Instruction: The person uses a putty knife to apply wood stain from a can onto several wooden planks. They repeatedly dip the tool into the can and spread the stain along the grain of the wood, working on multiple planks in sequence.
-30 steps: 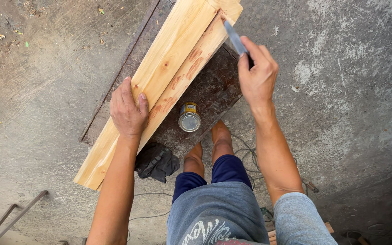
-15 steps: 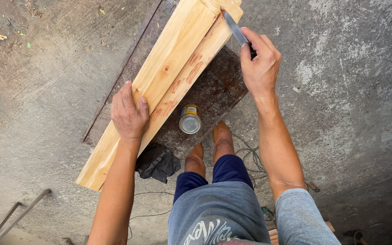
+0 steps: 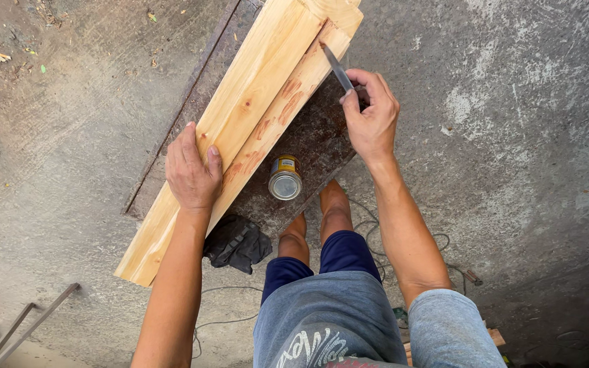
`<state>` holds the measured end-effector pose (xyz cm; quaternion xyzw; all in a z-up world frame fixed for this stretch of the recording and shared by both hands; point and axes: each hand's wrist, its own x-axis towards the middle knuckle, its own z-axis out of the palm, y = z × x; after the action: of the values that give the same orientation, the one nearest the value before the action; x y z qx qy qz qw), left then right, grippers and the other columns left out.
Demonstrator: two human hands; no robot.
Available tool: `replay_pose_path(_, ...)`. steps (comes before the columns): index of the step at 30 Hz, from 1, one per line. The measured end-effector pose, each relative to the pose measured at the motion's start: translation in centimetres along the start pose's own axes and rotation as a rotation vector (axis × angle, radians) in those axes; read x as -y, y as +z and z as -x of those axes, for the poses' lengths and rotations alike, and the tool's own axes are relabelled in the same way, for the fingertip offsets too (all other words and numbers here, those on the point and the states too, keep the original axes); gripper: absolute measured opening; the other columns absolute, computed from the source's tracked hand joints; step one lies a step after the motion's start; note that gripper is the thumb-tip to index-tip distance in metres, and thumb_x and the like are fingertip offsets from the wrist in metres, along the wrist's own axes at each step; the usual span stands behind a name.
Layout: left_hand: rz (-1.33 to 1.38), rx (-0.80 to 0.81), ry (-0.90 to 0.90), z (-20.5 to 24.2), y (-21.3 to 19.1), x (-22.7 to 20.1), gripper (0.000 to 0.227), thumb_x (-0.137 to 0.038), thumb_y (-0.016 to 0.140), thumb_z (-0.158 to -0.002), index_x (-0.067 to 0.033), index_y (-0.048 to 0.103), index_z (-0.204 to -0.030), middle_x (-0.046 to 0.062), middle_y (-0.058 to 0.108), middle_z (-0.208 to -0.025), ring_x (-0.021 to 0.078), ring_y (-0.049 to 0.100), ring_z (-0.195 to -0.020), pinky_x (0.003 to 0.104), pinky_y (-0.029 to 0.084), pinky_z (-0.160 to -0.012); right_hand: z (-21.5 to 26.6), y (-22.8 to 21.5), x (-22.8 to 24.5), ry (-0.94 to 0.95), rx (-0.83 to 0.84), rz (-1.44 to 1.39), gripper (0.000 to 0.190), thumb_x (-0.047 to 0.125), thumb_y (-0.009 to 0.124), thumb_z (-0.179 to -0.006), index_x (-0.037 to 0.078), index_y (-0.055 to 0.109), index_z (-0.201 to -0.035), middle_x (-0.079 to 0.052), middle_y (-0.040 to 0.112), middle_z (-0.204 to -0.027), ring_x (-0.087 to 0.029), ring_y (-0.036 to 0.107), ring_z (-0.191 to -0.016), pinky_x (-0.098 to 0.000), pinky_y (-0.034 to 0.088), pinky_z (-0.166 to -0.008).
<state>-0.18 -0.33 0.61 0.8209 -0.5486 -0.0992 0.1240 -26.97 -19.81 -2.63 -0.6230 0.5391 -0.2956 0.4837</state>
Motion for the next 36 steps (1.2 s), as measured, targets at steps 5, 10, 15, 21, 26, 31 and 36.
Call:
replay_pose_path(5,0.000,-0.004,-0.002,-0.3,0.0,-0.1,0.048,-0.028,0.058,-0.107,-0.0004,0.050,-0.146,0.021,0.063,-0.131,0.0383,0.062,-0.115,0.048,0.049,-0.099,1.2,1.5,-1.5,-0.231,-0.112,0.178,0.033,-0.005,0.067,-0.099,0.008,0.070,-0.129,-0.011,0.066,-0.116,-0.019,0.069,-0.097,-0.0282,0.060,-0.080)
replay_pose_path(10,-0.003,0.001,0.002,0.1,0.0,0.0,0.049,-0.028,0.059,-0.107,-0.0002,0.051,-0.146,0.021,0.063,-0.131,0.0387,0.061,-0.115,0.048,0.050,-0.099,2.3,4.0,-3.9,-0.270,-0.078,0.112,0.043,-0.007,0.072,-0.097,0.014,0.069,-0.135,-0.010,0.059,-0.117,-0.020,0.063,-0.096,-0.0308,0.056,-0.082)
replay_pose_path(15,0.012,0.004,0.003,0.1,-0.2,0.0,0.050,-0.027,0.059,-0.106,0.0000,0.050,-0.147,0.021,0.063,-0.132,0.0386,0.061,-0.116,0.048,0.049,-0.100,5.8,0.9,-4.9,-0.264,-0.008,0.217,0.039,-0.006,0.070,-0.098,0.013,0.071,-0.132,-0.012,0.062,-0.118,-0.021,0.065,-0.101,-0.0323,0.057,-0.083)
replay_pose_path(21,0.008,0.010,-0.008,0.4,0.0,-0.1,0.049,-0.028,0.060,-0.107,-0.0004,0.050,-0.147,0.021,0.063,-0.131,0.0379,0.061,-0.115,0.048,0.049,-0.098,4.8,-0.5,-5.2,0.079,-0.069,-0.166,0.023,0.011,0.068,-0.106,0.002,0.067,-0.127,-0.007,0.070,-0.104,-0.013,0.069,-0.080,-0.0243,0.058,-0.068)
replay_pose_path(26,-0.003,-0.011,0.006,0.2,0.0,0.1,0.049,-0.028,0.059,-0.107,-0.0010,0.049,-0.148,0.020,0.063,-0.132,0.0375,0.061,-0.116,0.048,0.049,-0.098,0.2,1.2,-6.0,0.186,0.006,-0.358,0.022,0.015,0.075,-0.104,-0.001,0.071,-0.119,-0.006,0.070,-0.093,-0.011,0.066,-0.068,-0.0235,0.053,-0.060)
replay_pose_path(31,0.011,-0.002,-0.014,-0.3,0.1,0.2,0.052,-0.027,0.061,-0.104,-0.0010,0.050,-0.147,0.020,0.064,-0.128,0.0375,0.061,-0.114,0.048,0.049,-0.097,3.4,-1.9,-3.8,0.074,-0.072,-0.110,0.015,0.011,0.075,-0.102,-0.002,0.073,-0.110,-0.007,0.070,-0.097,-0.011,0.069,-0.072,-0.0237,0.056,-0.061)
replay_pose_path(36,0.011,0.003,-0.011,0.3,0.1,0.2,0.051,-0.027,0.062,-0.105,-0.0016,0.050,-0.148,0.020,0.063,-0.129,0.0372,0.061,-0.114,0.047,0.049,-0.098,3.1,-3.8,-0.9,-0.118,-0.088,0.270,0.014,0.006,0.078,-0.099,0.000,0.076,-0.111,-0.011,0.071,-0.099,-0.019,0.071,-0.080,-0.0316,0.055,-0.067)
